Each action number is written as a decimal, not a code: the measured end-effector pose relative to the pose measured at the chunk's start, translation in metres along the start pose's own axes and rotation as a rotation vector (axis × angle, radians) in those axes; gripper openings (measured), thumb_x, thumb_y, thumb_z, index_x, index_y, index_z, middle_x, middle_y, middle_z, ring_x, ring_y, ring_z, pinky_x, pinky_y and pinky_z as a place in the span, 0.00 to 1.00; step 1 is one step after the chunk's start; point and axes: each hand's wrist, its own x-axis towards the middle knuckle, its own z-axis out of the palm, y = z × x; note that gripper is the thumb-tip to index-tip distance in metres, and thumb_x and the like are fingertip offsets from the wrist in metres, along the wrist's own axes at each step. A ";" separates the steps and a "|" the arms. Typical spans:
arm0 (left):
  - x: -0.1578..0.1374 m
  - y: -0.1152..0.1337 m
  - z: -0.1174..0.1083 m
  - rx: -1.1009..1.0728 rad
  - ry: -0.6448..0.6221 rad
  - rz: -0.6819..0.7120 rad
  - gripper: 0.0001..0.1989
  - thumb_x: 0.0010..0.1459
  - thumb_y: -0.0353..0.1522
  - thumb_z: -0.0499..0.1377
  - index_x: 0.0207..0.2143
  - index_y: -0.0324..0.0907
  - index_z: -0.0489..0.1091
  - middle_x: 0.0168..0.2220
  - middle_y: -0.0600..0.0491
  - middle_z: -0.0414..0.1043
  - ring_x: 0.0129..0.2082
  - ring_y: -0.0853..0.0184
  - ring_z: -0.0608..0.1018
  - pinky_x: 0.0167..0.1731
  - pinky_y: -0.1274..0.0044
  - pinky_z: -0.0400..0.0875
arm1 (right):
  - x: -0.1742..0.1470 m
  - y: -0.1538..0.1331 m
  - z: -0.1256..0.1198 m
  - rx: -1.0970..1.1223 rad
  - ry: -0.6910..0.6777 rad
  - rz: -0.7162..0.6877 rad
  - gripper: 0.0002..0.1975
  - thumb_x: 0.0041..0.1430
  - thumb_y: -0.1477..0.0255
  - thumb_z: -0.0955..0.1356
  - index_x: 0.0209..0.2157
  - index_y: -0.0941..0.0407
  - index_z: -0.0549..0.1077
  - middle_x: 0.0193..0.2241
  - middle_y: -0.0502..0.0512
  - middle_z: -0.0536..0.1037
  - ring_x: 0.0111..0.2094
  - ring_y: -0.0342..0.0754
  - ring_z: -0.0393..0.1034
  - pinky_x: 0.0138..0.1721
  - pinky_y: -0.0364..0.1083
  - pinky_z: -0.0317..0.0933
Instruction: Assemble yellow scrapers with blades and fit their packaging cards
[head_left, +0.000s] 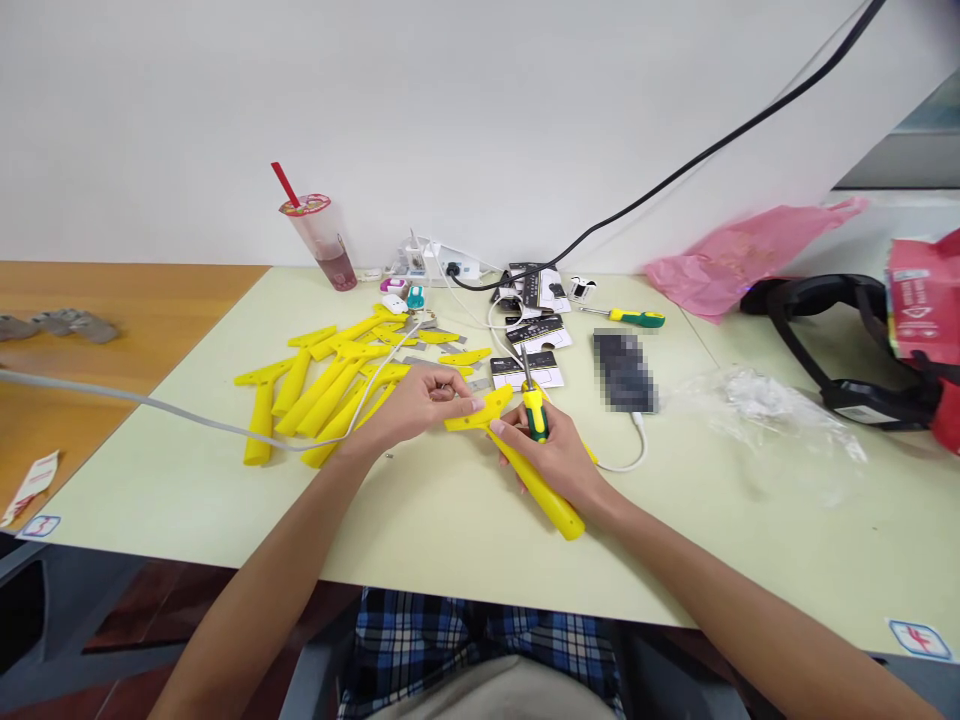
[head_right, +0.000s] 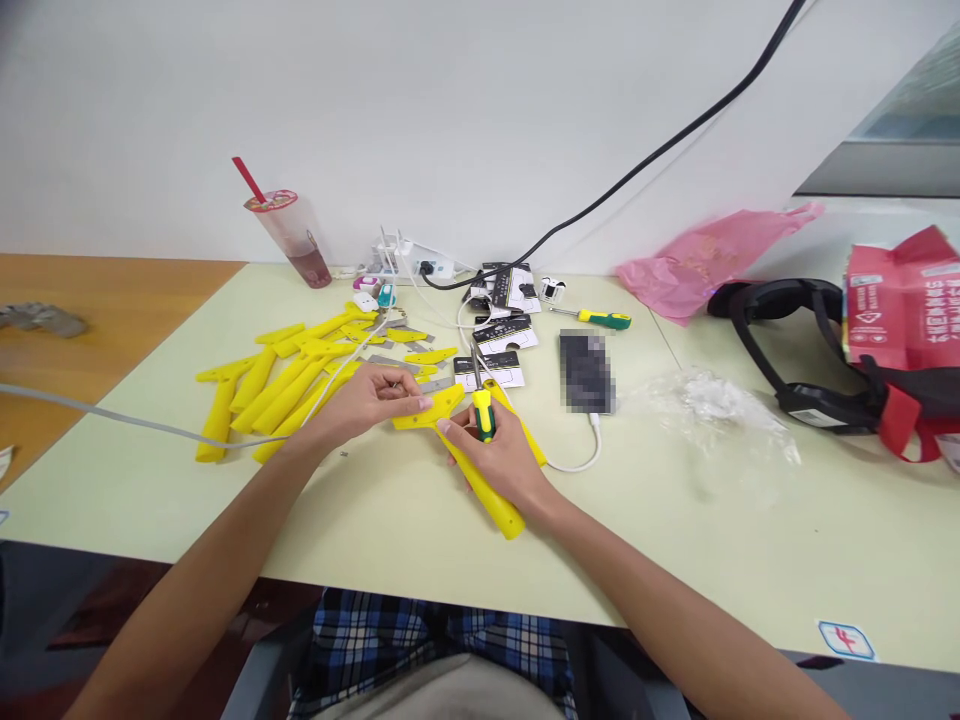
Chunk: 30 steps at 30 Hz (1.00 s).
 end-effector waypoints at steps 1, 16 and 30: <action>0.000 -0.002 0.001 0.000 -0.025 -0.011 0.19 0.50 0.47 0.76 0.28 0.41 0.78 0.21 0.59 0.57 0.23 0.72 0.58 0.26 0.76 0.48 | 0.000 0.000 0.000 -0.004 0.001 -0.003 0.21 0.57 0.55 0.80 0.35 0.51 0.70 0.23 0.48 0.79 0.17 0.48 0.70 0.16 0.47 0.69; 0.003 -0.010 0.006 -0.035 -0.128 -0.074 0.20 0.51 0.47 0.75 0.29 0.42 0.76 0.22 0.58 0.61 0.23 0.72 0.60 0.25 0.76 0.49 | 0.000 0.003 0.003 0.117 0.008 -0.047 0.27 0.51 0.59 0.83 0.36 0.50 0.64 0.34 0.50 0.78 0.39 0.60 0.84 0.22 0.49 0.76; 0.002 -0.002 0.006 0.021 -0.082 -0.005 0.22 0.50 0.48 0.76 0.38 0.42 0.79 0.25 0.62 0.47 0.24 0.73 0.53 0.26 0.76 0.48 | -0.002 0.002 0.004 0.097 0.007 -0.050 0.27 0.53 0.57 0.83 0.36 0.49 0.63 0.34 0.51 0.81 0.38 0.60 0.85 0.23 0.49 0.76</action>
